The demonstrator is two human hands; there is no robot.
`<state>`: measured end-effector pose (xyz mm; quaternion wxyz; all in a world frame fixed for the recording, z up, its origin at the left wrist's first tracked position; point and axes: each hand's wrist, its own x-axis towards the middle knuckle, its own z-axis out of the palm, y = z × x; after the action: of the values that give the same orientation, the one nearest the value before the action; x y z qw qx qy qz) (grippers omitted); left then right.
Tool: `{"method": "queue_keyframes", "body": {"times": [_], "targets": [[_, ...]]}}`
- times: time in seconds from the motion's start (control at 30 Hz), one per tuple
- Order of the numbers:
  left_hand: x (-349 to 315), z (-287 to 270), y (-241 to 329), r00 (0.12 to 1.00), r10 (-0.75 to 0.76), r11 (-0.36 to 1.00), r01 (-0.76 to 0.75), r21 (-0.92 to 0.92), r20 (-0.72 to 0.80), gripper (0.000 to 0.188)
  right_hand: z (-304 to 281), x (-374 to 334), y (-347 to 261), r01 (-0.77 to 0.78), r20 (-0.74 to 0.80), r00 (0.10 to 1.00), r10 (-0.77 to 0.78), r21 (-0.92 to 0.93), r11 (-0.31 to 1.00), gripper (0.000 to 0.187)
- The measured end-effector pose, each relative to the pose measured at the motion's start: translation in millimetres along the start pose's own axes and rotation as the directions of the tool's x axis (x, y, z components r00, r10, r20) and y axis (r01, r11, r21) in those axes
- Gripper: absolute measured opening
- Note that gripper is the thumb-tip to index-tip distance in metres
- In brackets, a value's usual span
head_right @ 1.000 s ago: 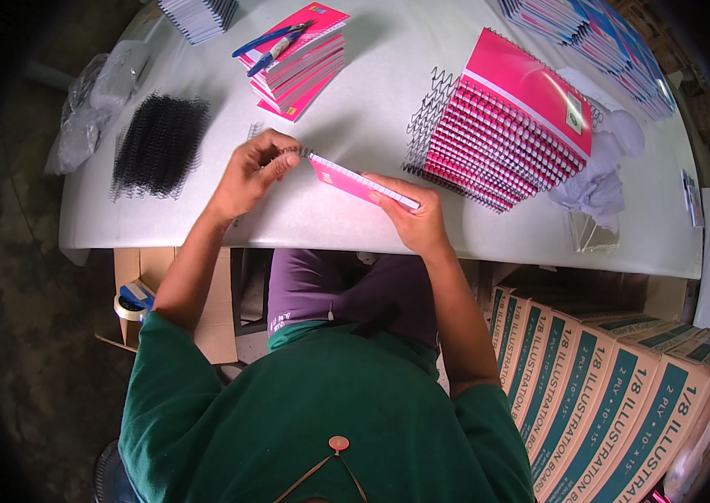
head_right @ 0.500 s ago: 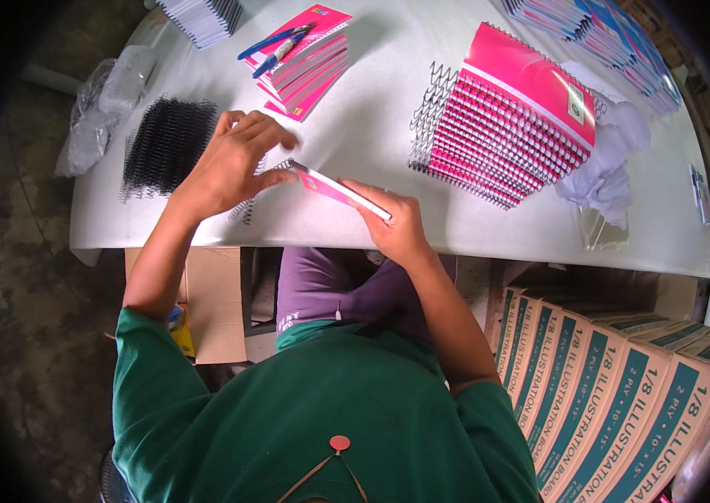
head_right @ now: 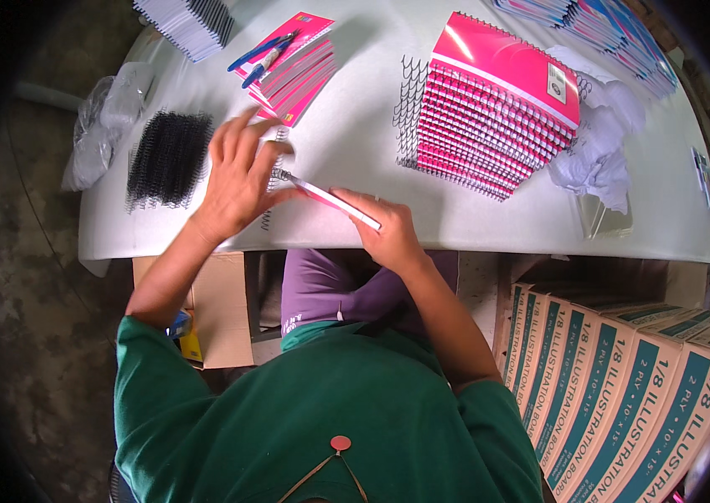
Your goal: The person threads plastic spiral bindings into the pre-punched holes of small pink notebooks by hand and places the finished notebooks onto a stack on a table.
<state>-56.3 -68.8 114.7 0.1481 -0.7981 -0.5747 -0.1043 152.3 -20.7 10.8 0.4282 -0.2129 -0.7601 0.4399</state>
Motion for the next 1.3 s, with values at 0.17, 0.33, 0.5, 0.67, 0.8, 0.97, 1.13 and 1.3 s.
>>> {"method": "queue_keyframes", "body": {"times": [0.17,0.33,0.5,0.67,0.8,0.97,1.13,1.3], "targets": [[-95,78,66,0.988,-0.003,0.984,0.030,-0.176,0.155,0.103,-1,-18,-7,0.001,-0.076,0.997,0.002,0.038,0.999,0.035],[-61,64,37,0.952,-0.132,0.979,0.170,0.116,-0.278,0.107,1,-28,-11,0.160,-0.022,0.986,-0.163,-0.096,0.982,0.037],[-100,97,75,0.995,0.059,0.997,-0.056,0.049,-0.076,0.110,-4,-24,-3,0.204,-0.072,0.974,-0.215,-0.134,0.970,0.039],[-46,102,46,0.840,-0.269,0.963,0.234,-0.132,-0.472,0.114,5,-32,-11,0.214,-0.045,0.974,-0.220,-0.111,0.971,0.040],[-100,102,79,0.978,0.170,0.985,-0.170,0.011,-0.117,0.108,-2,-23,-5,0.254,-0.077,0.961,-0.265,-0.130,0.958,0.039],[-57,95,48,0.886,-0.185,0.981,0.144,-0.127,-0.425,0.110,13,-26,-11,0.266,-0.074,0.958,-0.276,-0.119,0.957,0.035],[-49,83,64,0.826,0.170,0.981,-0.195,0.011,-0.538,0.096,9,-23,-7,0.189,-0.072,0.977,-0.198,-0.117,0.975,0.036],[-57,90,85,0.984,0.019,0.939,-0.078,-0.334,-0.177,0.087,11,-31,-3,0.105,-0.022,0.994,-0.109,-0.142,0.984,0.035]]}}
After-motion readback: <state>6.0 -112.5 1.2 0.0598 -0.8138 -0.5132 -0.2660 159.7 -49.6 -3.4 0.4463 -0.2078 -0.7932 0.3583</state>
